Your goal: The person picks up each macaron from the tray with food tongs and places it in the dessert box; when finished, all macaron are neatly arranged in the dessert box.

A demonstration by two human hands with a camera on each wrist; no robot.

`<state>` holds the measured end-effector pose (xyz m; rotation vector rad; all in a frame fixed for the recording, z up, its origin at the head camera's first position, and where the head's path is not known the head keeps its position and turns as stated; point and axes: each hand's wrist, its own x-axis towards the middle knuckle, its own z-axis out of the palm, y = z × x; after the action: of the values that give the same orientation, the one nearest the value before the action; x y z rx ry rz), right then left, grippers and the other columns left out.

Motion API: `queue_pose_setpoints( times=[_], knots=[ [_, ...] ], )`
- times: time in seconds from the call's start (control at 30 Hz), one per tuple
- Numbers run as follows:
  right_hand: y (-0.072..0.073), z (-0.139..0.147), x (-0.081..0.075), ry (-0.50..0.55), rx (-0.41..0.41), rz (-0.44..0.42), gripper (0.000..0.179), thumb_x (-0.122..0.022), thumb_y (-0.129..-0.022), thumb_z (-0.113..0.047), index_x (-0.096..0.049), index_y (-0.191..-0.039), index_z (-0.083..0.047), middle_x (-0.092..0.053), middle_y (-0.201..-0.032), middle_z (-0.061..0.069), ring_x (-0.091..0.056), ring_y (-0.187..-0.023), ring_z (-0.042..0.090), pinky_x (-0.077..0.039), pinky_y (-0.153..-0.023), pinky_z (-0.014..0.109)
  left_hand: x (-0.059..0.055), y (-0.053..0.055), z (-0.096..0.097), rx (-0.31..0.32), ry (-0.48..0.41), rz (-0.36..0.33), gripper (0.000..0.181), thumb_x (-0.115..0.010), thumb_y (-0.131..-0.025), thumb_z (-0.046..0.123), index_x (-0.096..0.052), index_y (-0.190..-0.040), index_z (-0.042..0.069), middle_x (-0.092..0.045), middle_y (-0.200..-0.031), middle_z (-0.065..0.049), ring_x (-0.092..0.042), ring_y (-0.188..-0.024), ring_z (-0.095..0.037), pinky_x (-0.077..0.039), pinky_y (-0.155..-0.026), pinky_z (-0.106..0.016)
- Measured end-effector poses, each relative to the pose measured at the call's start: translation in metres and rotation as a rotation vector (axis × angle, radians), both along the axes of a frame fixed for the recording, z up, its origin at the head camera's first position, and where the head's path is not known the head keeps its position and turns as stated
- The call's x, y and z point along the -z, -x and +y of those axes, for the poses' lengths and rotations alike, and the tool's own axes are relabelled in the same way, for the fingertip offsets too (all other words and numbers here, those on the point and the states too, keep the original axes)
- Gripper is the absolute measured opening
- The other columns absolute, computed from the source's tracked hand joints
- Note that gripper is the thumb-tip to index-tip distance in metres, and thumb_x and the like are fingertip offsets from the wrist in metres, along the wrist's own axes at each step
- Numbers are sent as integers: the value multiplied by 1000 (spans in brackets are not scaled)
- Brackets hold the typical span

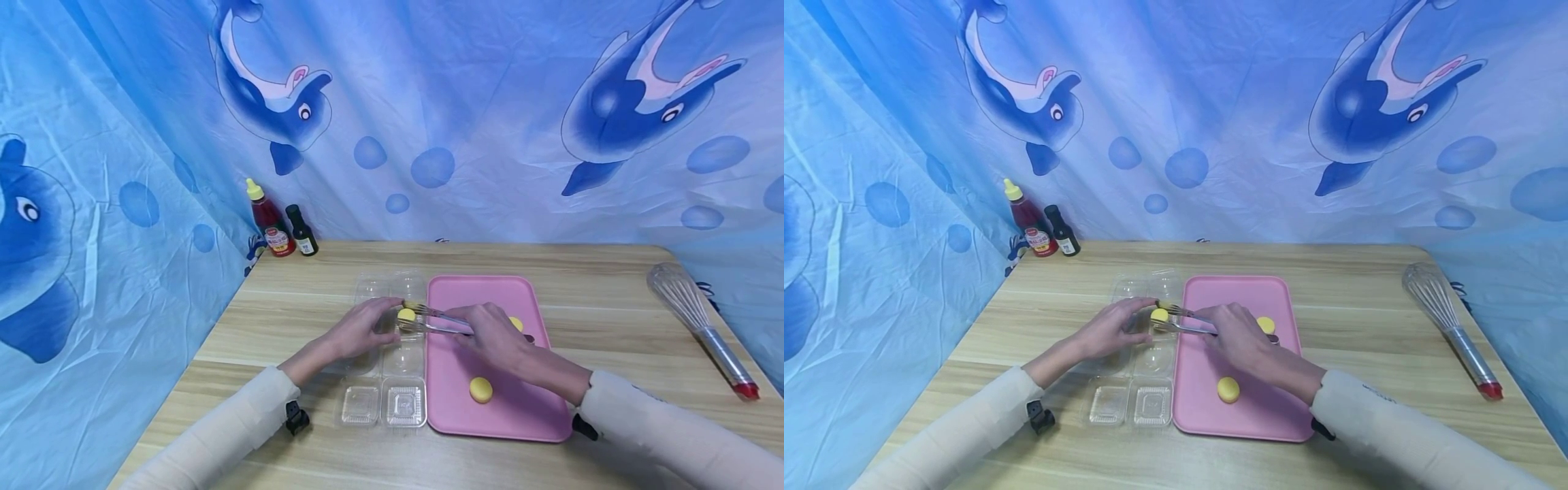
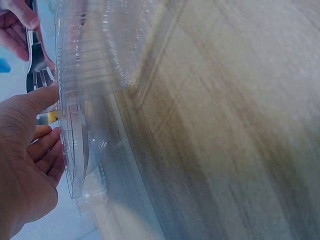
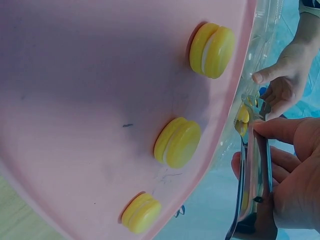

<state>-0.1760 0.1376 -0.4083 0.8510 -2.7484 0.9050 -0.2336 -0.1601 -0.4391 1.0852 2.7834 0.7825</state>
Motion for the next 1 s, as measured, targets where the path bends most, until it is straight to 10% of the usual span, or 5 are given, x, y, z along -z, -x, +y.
queue_pose_setpoints(
  times=[1.0],
  knots=[
    [-1, -1, -3, -6, 9, -25, 46, -85, -85, 3, -75, -130, -2, -76, -124, 15, -72, -115, 35, -64, -90, 47, -1, 0, -1, -6, -1, -8, 79, -86, -91, 22, -48, -157, 3, -55, -156, -15, -49, -146, -34, -35, -124, -52]
  ],
)
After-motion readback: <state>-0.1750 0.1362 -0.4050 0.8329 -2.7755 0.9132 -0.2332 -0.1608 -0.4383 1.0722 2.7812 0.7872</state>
